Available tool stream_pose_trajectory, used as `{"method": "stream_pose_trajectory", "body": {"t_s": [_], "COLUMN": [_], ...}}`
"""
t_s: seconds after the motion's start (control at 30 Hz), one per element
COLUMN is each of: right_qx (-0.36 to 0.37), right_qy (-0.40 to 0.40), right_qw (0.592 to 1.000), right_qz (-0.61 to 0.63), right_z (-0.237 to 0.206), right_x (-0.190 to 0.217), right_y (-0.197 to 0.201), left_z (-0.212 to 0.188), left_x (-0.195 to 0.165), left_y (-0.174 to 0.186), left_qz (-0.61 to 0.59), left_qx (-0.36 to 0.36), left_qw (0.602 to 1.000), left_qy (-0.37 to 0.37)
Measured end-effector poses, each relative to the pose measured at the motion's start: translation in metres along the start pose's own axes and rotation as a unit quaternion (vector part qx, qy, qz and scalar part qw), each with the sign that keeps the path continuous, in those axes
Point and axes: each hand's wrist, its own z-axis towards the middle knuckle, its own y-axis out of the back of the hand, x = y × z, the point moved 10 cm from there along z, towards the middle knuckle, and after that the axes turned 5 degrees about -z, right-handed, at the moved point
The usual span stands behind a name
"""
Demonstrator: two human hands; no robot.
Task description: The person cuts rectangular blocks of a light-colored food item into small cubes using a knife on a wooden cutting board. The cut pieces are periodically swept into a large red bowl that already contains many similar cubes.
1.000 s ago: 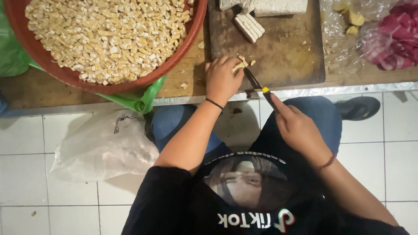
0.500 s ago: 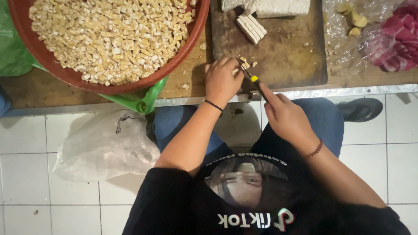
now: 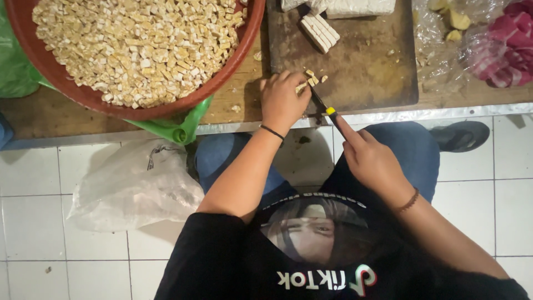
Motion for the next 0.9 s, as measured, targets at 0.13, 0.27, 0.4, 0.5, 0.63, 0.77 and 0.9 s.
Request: {"method": "stream_pose_trajectory", "body": {"t_s": [0.13, 0.27, 0.4, 0.5, 0.63, 0.77, 0.9], "right_qx": [-0.001, -0.042, -0.027, -0.022, -0.022, -0.034, -0.021], "right_qy": [-0.024, -0.024, -0.03, -0.023, 0.006, 0.037, 0.023], "right_qw": [0.999, 0.998, 0.998, 0.999, 0.999, 0.998, 1.0], "right_qz": [0.021, 0.045, 0.052, 0.041, 0.022, 0.024, 0.0], "right_z": [-0.014, -0.017, -0.017, -0.009, 0.013, 0.027, 0.032], "right_x": [-0.011, -0.014, -0.008, 0.001, 0.012, 0.021, 0.018], "right_y": [0.007, 0.022, 0.019, 0.016, 0.012, 0.01, 0.002], "left_z": [-0.002, -0.005, -0.007, -0.008, -0.006, -0.003, 0.0], "left_x": [0.0, -0.005, 0.0, 0.001, 0.001, 0.001, 0.003], "left_y": [0.001, 0.01, 0.009, 0.009, 0.009, 0.011, 0.009], "left_qz": [-0.005, -0.031, 0.004, -0.003, 0.006, 0.011, 0.02], "left_qx": [0.016, 0.007, 0.033, 0.033, 0.026, 0.017, 0.027], "left_qw": [1.0, 0.999, 0.999, 0.999, 1.0, 1.0, 0.999], "left_qy": [0.007, -0.015, 0.007, 0.006, 0.006, 0.003, 0.007]}}
